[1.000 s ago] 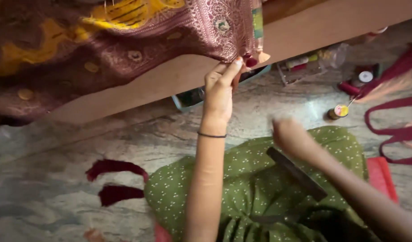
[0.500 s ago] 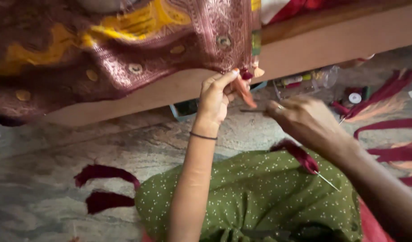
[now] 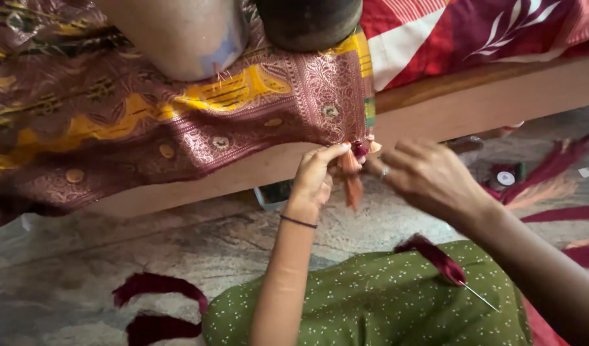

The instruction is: The person is attaching silk thread to the edge of a sari and trimming it to create decorative tassels.

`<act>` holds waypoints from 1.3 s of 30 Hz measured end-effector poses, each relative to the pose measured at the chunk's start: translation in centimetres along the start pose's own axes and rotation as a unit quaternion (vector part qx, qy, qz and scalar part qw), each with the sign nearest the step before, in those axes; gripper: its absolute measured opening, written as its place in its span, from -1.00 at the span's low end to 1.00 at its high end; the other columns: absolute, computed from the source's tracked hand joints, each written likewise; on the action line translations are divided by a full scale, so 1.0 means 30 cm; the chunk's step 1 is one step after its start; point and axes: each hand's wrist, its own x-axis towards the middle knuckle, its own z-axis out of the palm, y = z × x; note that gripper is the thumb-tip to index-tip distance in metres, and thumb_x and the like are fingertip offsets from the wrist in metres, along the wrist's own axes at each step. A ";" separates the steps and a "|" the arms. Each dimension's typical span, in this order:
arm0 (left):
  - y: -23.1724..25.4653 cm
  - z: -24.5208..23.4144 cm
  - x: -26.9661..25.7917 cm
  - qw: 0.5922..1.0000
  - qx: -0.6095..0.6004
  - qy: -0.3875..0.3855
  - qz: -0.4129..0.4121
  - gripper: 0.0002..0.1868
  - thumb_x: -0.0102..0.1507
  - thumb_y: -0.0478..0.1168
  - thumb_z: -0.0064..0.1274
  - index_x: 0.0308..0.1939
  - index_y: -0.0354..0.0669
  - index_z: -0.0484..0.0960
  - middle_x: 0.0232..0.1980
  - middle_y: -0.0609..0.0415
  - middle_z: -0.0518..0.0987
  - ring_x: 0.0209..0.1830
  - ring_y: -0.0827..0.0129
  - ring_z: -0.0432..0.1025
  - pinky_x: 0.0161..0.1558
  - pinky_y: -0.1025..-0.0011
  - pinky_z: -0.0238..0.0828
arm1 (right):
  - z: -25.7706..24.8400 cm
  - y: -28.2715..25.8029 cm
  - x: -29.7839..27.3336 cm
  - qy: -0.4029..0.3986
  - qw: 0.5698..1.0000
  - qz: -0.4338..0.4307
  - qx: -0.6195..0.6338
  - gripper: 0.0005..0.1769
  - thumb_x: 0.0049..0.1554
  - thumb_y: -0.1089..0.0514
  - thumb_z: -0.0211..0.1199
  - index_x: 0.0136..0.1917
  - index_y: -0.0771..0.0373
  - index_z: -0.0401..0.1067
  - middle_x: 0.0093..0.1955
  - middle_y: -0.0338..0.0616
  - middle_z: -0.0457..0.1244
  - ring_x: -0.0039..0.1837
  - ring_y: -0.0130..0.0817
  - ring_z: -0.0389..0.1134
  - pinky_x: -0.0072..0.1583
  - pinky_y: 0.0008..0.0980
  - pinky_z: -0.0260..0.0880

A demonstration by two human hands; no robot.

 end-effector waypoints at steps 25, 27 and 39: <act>0.014 0.069 -0.068 0.975 0.144 -0.064 0.155 -0.77 0.38 -0.22 0.07 -0.28 -0.29 0.70 -0.33 0.03 0.71 -0.36 0.40 0.56 -0.15 0.43 0.48 | 0.219 0.191 0.002 -0.137 0.493 0.376 0.772 -0.69 0.13 0.13 0.31 0.10 0.30 0.57 -0.20 -0.26 0.34 -0.36 -0.59 0.25 -0.32 -0.54 0.25; 0.017 0.077 -0.065 0.979 0.139 -0.055 0.141 -0.78 0.38 -0.22 0.07 -0.27 -0.28 0.70 -0.33 0.03 0.71 -0.38 0.39 0.55 -0.16 0.41 0.45 | 0.207 0.194 0.013 -0.170 0.523 0.375 0.746 -0.69 0.14 0.11 0.32 0.07 0.36 0.58 -0.23 -0.23 0.35 -0.38 -0.57 0.24 -0.33 -0.53 0.24; -0.074 0.037 -0.048 0.975 0.136 -0.056 0.164 -0.63 0.52 -0.14 0.00 -0.22 -0.38 0.70 -0.33 -0.01 0.65 -0.42 0.49 0.47 -0.18 0.45 0.40 | 0.387 -0.033 -0.220 -0.163 0.469 0.457 0.738 -0.49 0.11 0.13 0.29 0.31 0.31 0.47 -0.17 -0.24 0.39 -0.28 -0.48 0.25 -0.22 -0.43 0.31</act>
